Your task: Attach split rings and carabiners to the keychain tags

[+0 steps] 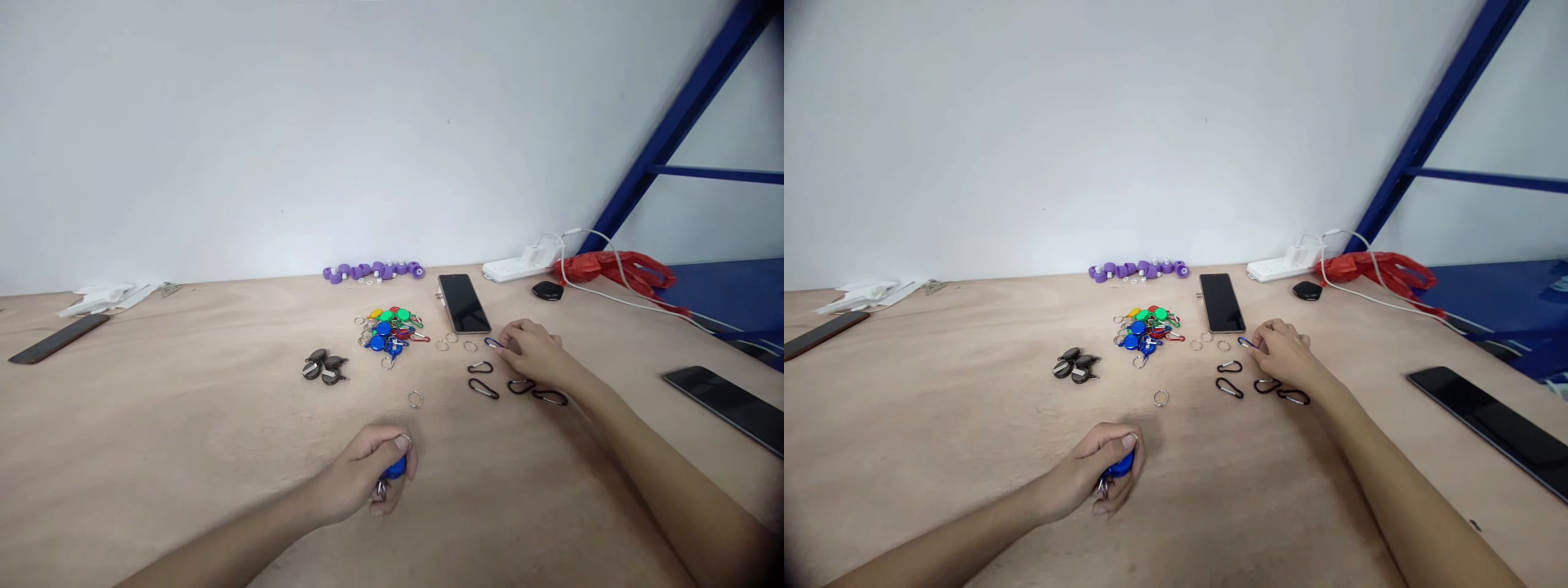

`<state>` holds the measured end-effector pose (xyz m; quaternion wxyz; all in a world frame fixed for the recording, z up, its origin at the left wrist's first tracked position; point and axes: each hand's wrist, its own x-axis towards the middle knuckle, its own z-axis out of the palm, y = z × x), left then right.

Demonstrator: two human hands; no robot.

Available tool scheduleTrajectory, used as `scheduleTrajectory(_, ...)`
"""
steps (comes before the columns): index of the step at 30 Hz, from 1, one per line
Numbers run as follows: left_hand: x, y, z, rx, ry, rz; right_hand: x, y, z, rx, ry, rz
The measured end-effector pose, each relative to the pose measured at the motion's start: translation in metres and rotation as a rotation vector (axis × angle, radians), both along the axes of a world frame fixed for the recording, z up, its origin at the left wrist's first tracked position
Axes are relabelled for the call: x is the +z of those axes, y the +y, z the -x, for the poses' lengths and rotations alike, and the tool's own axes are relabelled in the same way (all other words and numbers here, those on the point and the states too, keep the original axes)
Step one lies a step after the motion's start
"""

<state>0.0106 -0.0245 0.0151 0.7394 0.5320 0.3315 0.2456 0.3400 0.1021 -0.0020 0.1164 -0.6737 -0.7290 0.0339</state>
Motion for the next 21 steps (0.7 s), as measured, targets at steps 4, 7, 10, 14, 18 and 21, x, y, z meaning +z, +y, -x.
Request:
scheduleTrajectory(4, -0.004, 0.0, 0.002, 0.009, -0.008, 0.015, 0.011, -0.009, 0.014, 0.126, 0.118, -0.029)
scheduleTrajectory(7, -0.005, 0.0, 0.003, 0.004, -0.004, 0.003, 0.023, -0.028, 0.042, 0.232, 0.442, -0.036)
scheduleTrajectory(10, -0.006, 0.001, 0.002, 0.0, -0.004, 0.006, 0.032, -0.057, 0.078, 0.384, 0.767, 0.152)
scheduleTrajectory(14, -0.004, 0.001, 0.001, -0.015, 0.033, 0.01, 0.037, -0.092, 0.115, 0.6, 0.937, 0.406)
scheduleTrajectory(18, -0.003, 0.001, 0.002, -0.055, 0.066, 0.003, 0.036, -0.105, 0.126, 0.685, 0.916, 0.547)
scheduleTrajectory(21, -0.003, 0.001, 0.002, -0.065, 0.079, 0.037, 0.036, -0.104, 0.125, 0.702, 0.829, 0.569)
